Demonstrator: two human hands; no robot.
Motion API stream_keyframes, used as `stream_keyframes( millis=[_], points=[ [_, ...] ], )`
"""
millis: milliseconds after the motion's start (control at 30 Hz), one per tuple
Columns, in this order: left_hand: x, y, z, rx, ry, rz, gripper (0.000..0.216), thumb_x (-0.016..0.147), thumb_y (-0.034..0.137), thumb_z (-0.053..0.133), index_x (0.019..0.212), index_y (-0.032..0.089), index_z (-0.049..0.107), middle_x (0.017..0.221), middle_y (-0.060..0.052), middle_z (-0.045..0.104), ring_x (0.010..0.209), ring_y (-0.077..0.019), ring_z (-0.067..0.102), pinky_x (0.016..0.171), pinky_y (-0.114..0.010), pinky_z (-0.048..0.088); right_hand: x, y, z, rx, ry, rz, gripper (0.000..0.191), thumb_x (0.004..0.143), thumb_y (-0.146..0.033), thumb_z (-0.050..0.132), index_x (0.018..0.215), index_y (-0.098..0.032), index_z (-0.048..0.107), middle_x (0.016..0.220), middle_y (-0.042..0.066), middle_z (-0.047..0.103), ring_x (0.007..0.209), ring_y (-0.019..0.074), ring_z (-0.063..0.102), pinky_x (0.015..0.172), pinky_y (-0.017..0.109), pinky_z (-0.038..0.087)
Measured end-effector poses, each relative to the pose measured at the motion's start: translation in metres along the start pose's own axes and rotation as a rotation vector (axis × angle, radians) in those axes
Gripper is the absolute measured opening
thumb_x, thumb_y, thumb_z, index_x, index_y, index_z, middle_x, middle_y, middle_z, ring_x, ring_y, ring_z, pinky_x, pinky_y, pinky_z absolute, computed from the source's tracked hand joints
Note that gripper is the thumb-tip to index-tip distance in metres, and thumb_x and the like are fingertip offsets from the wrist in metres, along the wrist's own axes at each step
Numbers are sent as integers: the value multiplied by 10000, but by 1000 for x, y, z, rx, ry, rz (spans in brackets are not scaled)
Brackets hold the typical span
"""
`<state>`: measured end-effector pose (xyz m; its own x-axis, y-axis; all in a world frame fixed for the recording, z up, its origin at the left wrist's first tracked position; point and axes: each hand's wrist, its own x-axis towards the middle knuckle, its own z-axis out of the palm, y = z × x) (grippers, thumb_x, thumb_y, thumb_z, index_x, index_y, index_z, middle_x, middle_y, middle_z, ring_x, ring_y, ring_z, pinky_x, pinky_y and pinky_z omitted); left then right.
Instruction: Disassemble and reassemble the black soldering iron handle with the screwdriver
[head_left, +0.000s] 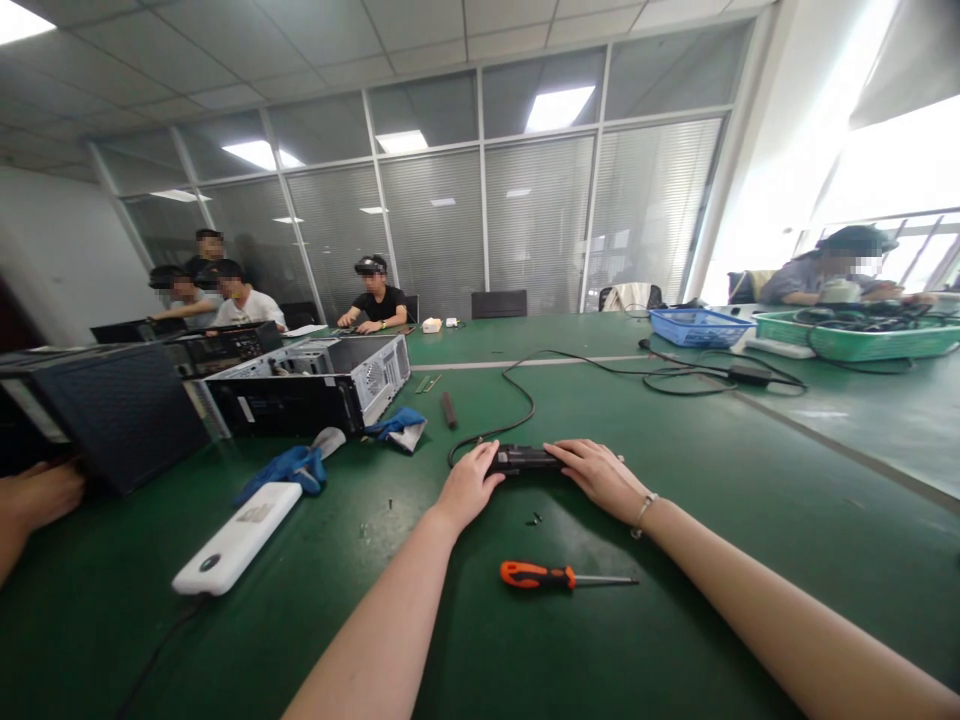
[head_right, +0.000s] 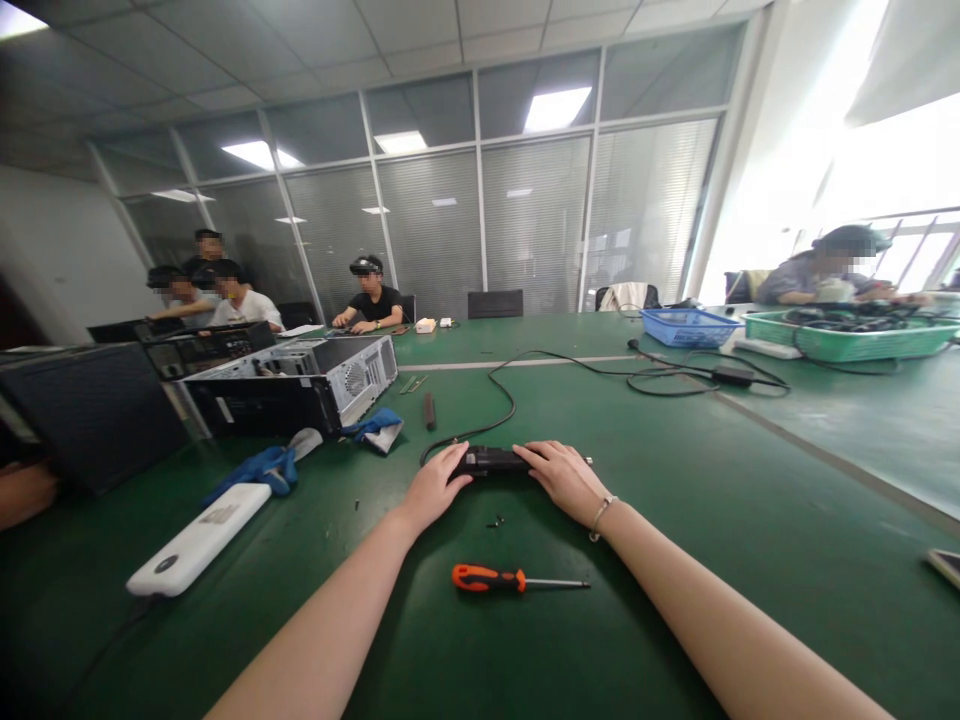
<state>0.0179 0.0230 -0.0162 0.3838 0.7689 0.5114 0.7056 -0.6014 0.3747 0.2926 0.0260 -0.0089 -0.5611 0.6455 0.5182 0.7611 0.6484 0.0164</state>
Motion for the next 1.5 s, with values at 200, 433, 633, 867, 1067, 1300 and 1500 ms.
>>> stream_keyframes(
  millis=[200, 433, 633, 867, 1067, 1300, 1500],
  points=[
    [-1, 5, -4, 49, -40, -36, 520, 850, 270, 597, 1341, 208, 434, 1281, -107, 539, 1172, -260, 511, 1012, -416, 407, -2, 5, 4, -27, -52, 25, 470, 897, -297, 440, 1366, -320, 417, 1078, 79, 630, 898, 223, 576, 795, 387, 467],
    [-11, 22, -23, -21, -138, 31, 558, 846, 344, 612, 1361, 251, 420, 1299, -68, 533, 1172, -240, 507, 1034, -382, 385, -16, 14, 1, 142, -83, -2, 479, 891, -442, 410, 1361, -351, 423, 1089, 79, 637, 871, 225, 613, 769, 366, 482],
    [-15, 38, -38, 2, -194, 85, 525, 863, 332, 592, 1356, 274, 423, 1315, -42, 516, 1160, -217, 509, 1033, -357, 375, -23, 10, -4, 153, -118, -9, 474, 898, -452, 409, 1365, -371, 413, 1105, 59, 649, 916, 228, 618, 777, 351, 497],
    [-12, 41, -34, -8, -179, 45, 445, 898, 375, 520, 1322, 249, 474, 1313, -51, 528, 1158, -225, 525, 1016, -337, 402, -26, 4, -5, 117, -75, 34, 474, 898, -462, 415, 1366, -392, 395, 1150, 37, 639, 968, 218, 607, 833, 364, 478],
    [-3, 37, -27, -23, -224, 15, 425, 878, 355, 550, 1290, 257, 509, 1278, -40, 567, 1136, -230, 544, 1000, -351, 412, -19, -2, -17, 77, -129, 31, 449, 914, -463, 389, 1340, -333, 448, 1072, 66, 650, 914, 213, 600, 819, 381, 442],
    [-8, 38, -26, -4, -158, 31, 408, 901, 352, 511, 1297, 255, 492, 1265, -48, 564, 1105, -221, 556, 979, -341, 420, -18, -12, -23, 8, -128, 38, 452, 909, -426, 430, 1345, -305, 436, 1024, 65, 640, 906, 210, 578, 808, 374, 429],
    [-16, 39, -29, 55, -134, 49, 503, 868, 384, 565, 1344, 286, 435, 1239, -56, 565, 1093, -235, 553, 981, -382, 412, -19, -16, -25, 23, -1, 15, 429, 892, -399, 469, 1303, -277, 488, 1088, 89, 615, 966, 225, 560, 871, 423, 423]
  ],
)
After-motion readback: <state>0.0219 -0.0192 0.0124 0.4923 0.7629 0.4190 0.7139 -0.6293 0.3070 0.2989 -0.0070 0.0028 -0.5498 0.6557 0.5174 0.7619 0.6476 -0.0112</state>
